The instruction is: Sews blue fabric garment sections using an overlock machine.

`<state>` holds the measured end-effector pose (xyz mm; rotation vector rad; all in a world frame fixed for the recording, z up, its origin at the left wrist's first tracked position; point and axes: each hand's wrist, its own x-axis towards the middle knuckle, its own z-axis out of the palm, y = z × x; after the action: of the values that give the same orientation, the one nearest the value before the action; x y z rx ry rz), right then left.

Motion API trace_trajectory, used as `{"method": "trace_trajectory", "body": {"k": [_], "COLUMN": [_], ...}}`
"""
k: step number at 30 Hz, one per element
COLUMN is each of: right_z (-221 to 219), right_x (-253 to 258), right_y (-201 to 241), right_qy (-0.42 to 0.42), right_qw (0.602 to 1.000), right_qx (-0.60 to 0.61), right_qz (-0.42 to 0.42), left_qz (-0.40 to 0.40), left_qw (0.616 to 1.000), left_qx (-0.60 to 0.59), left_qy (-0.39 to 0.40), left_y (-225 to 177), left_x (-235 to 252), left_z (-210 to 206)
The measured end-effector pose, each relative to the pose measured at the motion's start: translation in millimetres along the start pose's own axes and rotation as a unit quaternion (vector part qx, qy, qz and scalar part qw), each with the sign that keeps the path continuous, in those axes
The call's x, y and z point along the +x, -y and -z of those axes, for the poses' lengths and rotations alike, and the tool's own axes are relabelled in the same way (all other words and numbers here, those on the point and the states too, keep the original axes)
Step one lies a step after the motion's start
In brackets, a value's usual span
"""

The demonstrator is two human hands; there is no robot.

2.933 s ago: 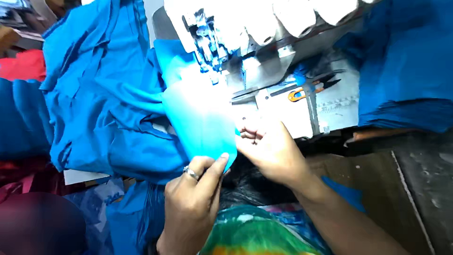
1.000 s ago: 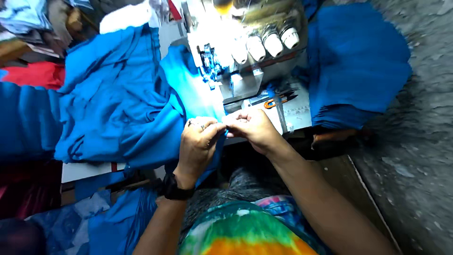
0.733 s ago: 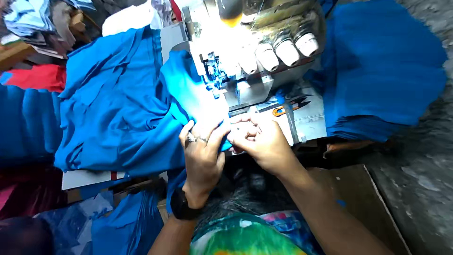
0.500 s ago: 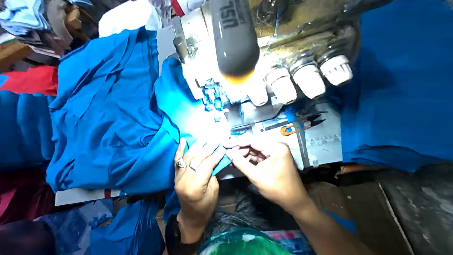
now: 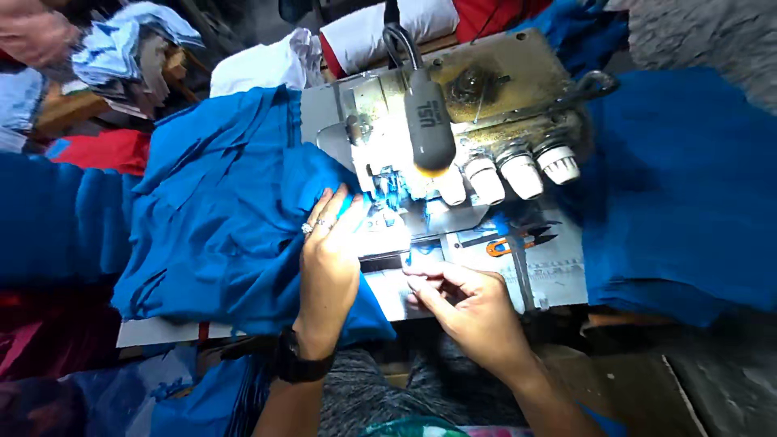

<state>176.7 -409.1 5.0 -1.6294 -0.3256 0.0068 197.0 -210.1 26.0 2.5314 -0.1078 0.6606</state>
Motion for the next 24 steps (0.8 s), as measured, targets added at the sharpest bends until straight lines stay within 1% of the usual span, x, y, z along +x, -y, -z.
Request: {"method": "trace_trajectory", "body": {"k": [3, 5, 8, 10, 12, 14, 15, 16, 18, 20, 22, 23, 24], "right_z": [0.6, 0.4, 1.3, 4.5, 11.0, 17.4, 20.5, 23.8, 28.0, 26.3, 20.6, 17.7, 15.4], "right_x": [-13.2, -17.4, -13.6, -1.8, 15.3, 31.5, 37.4, 41.0, 34.5, 10.7, -19.7, -34.0, -46.1], "right_y": [0.6, 1.3, 3.5, 3.5, 0.8, -6.7, -10.0, -10.9, -4.0, 8.9, 18.8, 23.2, 26.8], "right_qy": [0.030, 0.042, 0.041, 0.037, 0.044, 0.054, 0.062, 0.066, 0.039, 0.002, -0.013, -0.014, -0.014], "right_qw": [0.999, 0.998, 0.994, 0.993, 0.991, 0.989, 0.989, 0.990, 0.994, 0.991, 0.985, 0.981, 0.977], "right_qx": [0.031, 0.025, 0.003, 0.007, -0.008, -0.019, -0.016, -0.011, -0.054, -0.129, -0.167, -0.183, -0.196], "right_qz": [-0.026, -0.050, -0.100, -0.116, -0.130, -0.134, -0.132, -0.121, -0.089, -0.036, 0.044, 0.070, 0.086], "left_qz": [0.019, 0.025, 0.030, 0.038, 0.021, -0.006, -0.009, -0.007, 0.002, 0.024, 0.066, 0.070, 0.059], "left_qw": [0.998, 0.997, 0.998, 0.999, 0.996, 0.992, 0.989, 0.985, 0.976, 0.973, 0.963, 0.963, 0.968], "left_qx": [0.049, 0.062, 0.048, 0.005, -0.055, -0.091, -0.105, -0.124, -0.159, -0.158, -0.152, -0.149, -0.145], "left_qy": [-0.021, -0.029, -0.018, 0.011, 0.062, 0.092, 0.105, 0.123, 0.150, 0.167, 0.211, 0.214, 0.196], "left_y": [-5.0, -10.5, -26.3, -43.8, -60.0, -63.6, -61.5, -59.7, -57.3, -50.3, -35.7, -28.0, -22.5], "left_x": [-20.5, -35.3, -55.5, -65.2, -71.4, -70.3, -66.8, -61.7, -52.8, -46.4, -45.4, -48.6, -54.6], "left_z": [5.1, 10.8, 21.2, 16.5, -2.8, -21.1, -20.9, -12.9, 16.0, 35.2, 36.4, 38.8, 46.2]}}
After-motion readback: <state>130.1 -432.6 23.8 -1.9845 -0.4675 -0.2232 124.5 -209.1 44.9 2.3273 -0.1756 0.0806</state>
